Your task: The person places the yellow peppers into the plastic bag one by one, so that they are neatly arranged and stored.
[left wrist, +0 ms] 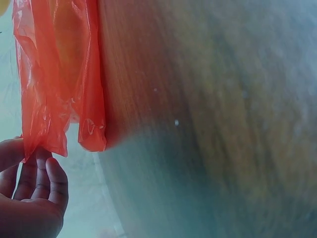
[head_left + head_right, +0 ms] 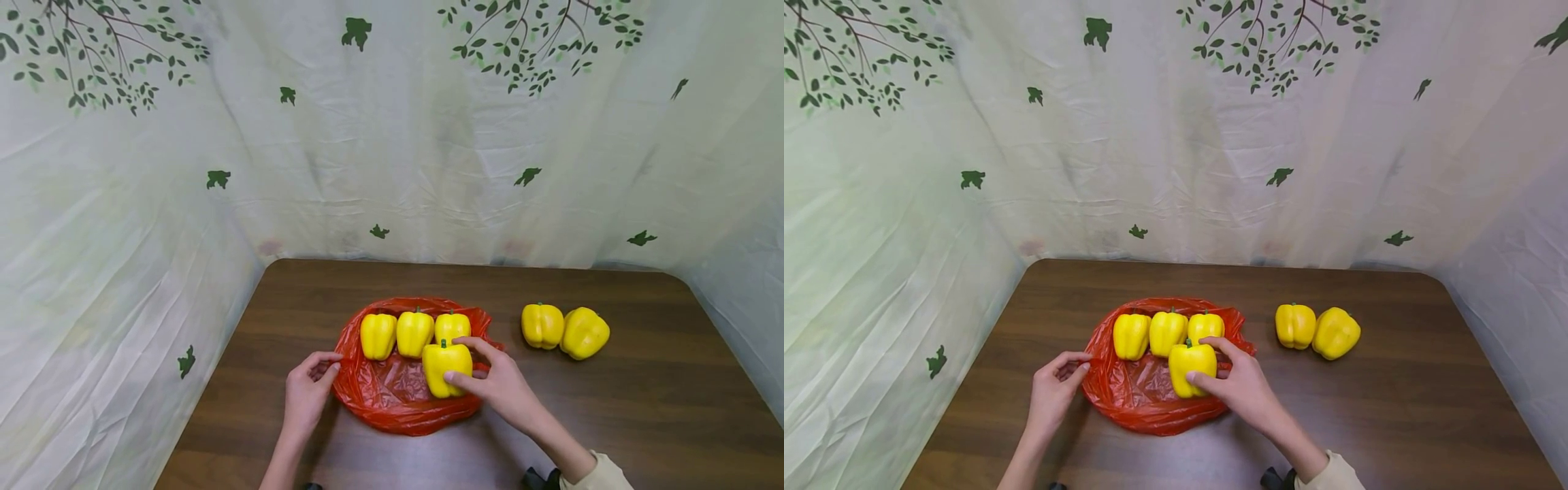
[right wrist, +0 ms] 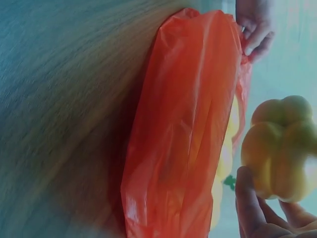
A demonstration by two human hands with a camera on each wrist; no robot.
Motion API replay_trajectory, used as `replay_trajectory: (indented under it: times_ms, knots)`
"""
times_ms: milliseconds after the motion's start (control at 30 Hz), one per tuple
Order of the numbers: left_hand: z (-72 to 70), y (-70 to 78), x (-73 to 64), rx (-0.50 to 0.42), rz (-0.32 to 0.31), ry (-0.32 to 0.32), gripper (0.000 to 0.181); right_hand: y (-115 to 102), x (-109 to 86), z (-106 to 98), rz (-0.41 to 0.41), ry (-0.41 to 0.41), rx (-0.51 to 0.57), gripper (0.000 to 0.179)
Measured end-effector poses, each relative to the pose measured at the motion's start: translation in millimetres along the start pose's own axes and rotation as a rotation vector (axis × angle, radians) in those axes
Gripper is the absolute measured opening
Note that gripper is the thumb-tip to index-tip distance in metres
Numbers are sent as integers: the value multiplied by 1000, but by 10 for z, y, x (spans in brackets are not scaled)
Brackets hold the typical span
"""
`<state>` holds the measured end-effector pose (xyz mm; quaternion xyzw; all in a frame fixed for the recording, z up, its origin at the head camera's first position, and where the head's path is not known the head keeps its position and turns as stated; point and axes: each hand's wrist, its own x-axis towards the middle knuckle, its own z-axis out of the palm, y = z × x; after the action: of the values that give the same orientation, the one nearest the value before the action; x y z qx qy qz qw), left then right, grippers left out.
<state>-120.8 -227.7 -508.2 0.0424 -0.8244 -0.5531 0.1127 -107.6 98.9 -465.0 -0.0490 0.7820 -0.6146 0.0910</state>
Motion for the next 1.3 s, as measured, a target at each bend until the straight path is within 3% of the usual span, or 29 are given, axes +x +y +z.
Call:
replay_trajectory:
  times_ms: [500,1300]
  knots:
    - [-22,-7,-18,-5,-46,-8,14,18,69,246,9,-32,91,58]
    - [-11,-2,-10,6,0,18,17,66,242,538,-47,-101,122,57]
